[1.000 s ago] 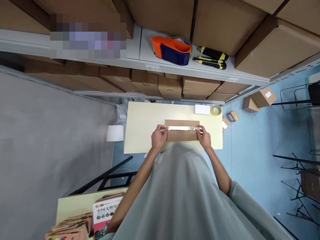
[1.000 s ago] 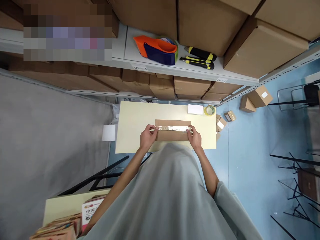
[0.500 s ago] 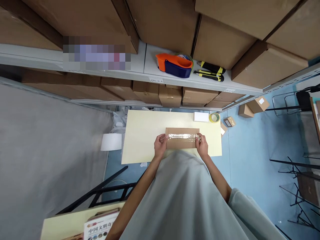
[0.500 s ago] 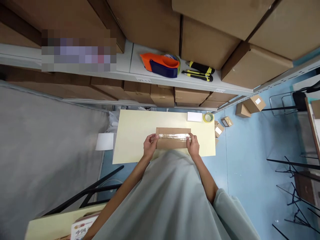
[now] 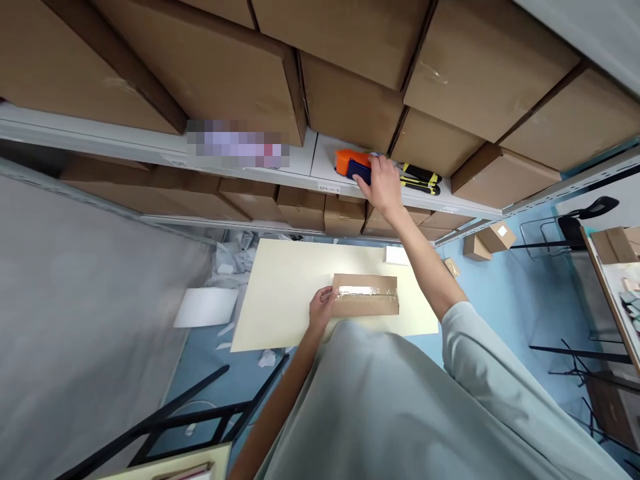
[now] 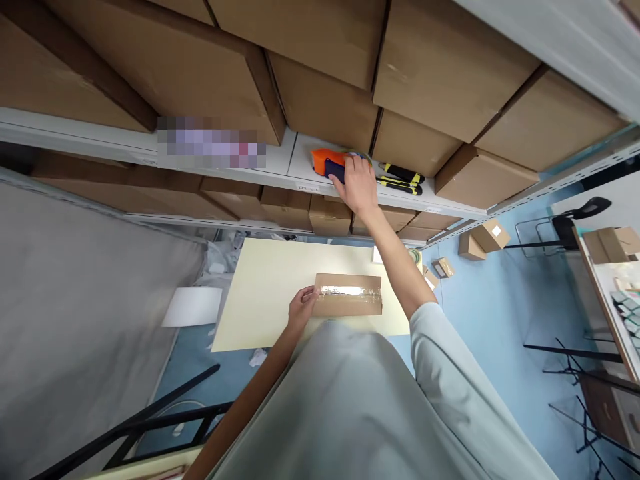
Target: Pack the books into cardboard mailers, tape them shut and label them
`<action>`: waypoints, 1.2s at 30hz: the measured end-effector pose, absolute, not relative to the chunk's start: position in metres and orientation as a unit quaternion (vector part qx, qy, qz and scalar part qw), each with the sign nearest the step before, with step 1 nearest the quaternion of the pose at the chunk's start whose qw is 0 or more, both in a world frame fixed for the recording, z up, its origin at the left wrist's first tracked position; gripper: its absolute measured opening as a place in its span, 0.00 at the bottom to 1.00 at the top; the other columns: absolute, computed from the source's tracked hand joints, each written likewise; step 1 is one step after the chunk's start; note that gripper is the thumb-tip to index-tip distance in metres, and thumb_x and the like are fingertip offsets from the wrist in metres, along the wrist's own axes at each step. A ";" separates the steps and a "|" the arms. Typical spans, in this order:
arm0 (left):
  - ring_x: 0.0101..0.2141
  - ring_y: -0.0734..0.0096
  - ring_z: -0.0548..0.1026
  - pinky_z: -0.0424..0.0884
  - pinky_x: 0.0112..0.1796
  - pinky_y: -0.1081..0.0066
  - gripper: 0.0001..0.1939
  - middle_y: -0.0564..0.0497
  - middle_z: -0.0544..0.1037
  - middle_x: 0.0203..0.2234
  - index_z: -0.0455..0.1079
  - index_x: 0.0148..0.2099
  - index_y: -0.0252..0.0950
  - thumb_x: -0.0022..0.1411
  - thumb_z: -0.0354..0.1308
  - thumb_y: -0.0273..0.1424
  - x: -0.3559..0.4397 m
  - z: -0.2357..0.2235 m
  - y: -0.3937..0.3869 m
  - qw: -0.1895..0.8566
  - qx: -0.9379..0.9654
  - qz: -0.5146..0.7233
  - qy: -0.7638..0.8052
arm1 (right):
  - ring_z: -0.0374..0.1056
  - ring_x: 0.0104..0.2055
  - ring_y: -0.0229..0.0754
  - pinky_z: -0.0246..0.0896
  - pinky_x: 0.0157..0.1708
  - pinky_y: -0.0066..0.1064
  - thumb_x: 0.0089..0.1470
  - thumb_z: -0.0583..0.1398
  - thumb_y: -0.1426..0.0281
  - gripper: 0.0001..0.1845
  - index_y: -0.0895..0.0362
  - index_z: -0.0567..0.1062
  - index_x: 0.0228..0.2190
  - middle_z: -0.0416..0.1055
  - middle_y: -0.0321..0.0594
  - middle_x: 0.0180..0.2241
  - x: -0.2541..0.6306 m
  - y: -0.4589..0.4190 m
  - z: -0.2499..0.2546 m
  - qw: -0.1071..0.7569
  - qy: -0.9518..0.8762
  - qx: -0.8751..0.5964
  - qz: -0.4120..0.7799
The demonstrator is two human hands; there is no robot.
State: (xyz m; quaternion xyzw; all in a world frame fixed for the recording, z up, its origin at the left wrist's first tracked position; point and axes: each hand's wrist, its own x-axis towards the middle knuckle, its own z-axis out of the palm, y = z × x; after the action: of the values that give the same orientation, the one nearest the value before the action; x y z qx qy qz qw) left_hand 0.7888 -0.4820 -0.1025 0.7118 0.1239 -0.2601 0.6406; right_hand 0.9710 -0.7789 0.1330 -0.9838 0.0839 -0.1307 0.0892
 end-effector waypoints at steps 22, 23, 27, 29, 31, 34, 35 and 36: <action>0.47 0.52 0.86 0.82 0.48 0.57 0.23 0.41 0.87 0.41 0.77 0.45 0.39 0.58 0.73 0.50 0.783 -0.089 -0.487 0.678 0.682 -0.245 0.127 | 0.74 0.64 0.63 0.60 0.69 0.51 0.80 0.47 0.48 0.40 0.77 0.68 0.59 0.77 0.72 0.55 0.962 -0.758 0.158 0.033 0.147 -0.987 -0.050; 0.47 0.52 0.86 0.82 0.48 0.57 0.23 0.41 0.87 0.42 0.76 0.45 0.38 0.58 0.73 0.50 0.783 -0.089 -0.488 0.678 0.682 -0.243 0.128 | 0.74 0.64 0.64 0.61 0.68 0.51 0.79 0.47 0.46 0.41 0.75 0.68 0.60 0.77 0.71 0.55 0.951 -0.757 0.160 0.039 0.139 -0.988 -0.046; 0.47 0.53 0.85 0.82 0.48 0.58 0.23 0.41 0.87 0.43 0.77 0.46 0.38 0.58 0.74 0.49 0.781 -0.097 -0.490 0.680 0.678 -0.246 0.132 | 0.78 0.57 0.64 0.72 0.58 0.51 0.70 0.59 0.38 0.41 0.63 0.72 0.60 0.81 0.55 0.52 0.889 -0.754 0.153 0.179 0.060 -0.982 0.017; 0.47 0.54 0.85 0.82 0.49 0.58 0.23 0.42 0.87 0.45 0.77 0.47 0.38 0.59 0.74 0.48 0.781 -0.102 -0.490 0.681 0.676 -0.250 0.132 | 0.80 0.48 0.58 0.75 0.49 0.43 0.62 0.64 0.35 0.41 0.60 0.77 0.54 0.83 0.46 0.45 0.850 -0.750 0.140 0.317 0.021 -0.941 0.112; 0.48 0.55 0.85 0.82 0.50 0.58 0.22 0.41 0.87 0.46 0.78 0.48 0.38 0.59 0.74 0.47 0.780 -0.107 -0.490 0.683 0.673 -0.253 0.132 | 0.78 0.38 0.50 0.73 0.39 0.37 0.55 0.69 0.35 0.39 0.59 0.80 0.45 0.82 0.43 0.37 0.810 -0.744 0.122 0.429 0.028 -0.875 0.221; 0.48 0.57 0.85 0.81 0.52 0.58 0.22 0.41 0.86 0.49 0.77 0.49 0.38 0.60 0.73 0.46 0.780 -0.112 -0.491 0.688 0.667 -0.254 0.133 | 0.75 0.33 0.44 0.69 0.34 0.32 0.49 0.73 0.37 0.35 0.57 0.80 0.35 0.80 0.39 0.31 0.765 -0.734 0.095 0.492 0.071 -0.793 0.353; 0.48 0.57 0.84 0.81 0.52 0.58 0.22 0.41 0.86 0.50 0.77 0.49 0.38 0.60 0.73 0.45 0.780 -0.113 -0.492 0.690 0.665 -0.252 0.132 | 0.74 0.33 0.44 0.69 0.34 0.32 0.48 0.73 0.37 0.35 0.57 0.80 0.34 0.80 0.38 0.30 0.754 -0.732 0.087 0.495 0.086 -0.777 0.380; 0.48 0.58 0.84 0.81 0.53 0.58 0.21 0.41 0.86 0.50 0.77 0.49 0.38 0.60 0.73 0.45 0.779 -0.114 -0.492 0.693 0.664 -0.250 0.130 | 0.74 0.33 0.43 0.69 0.34 0.32 0.47 0.73 0.37 0.35 0.57 0.81 0.33 0.80 0.38 0.30 0.746 -0.729 0.079 0.494 0.100 -0.767 0.398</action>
State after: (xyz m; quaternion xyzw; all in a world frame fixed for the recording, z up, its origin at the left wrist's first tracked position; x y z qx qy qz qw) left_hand 0.7795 -0.4923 -0.1136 0.6637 0.1298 -0.2504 0.6928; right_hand 0.7465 -0.7293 0.0792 -0.7665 0.0998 0.3977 0.4942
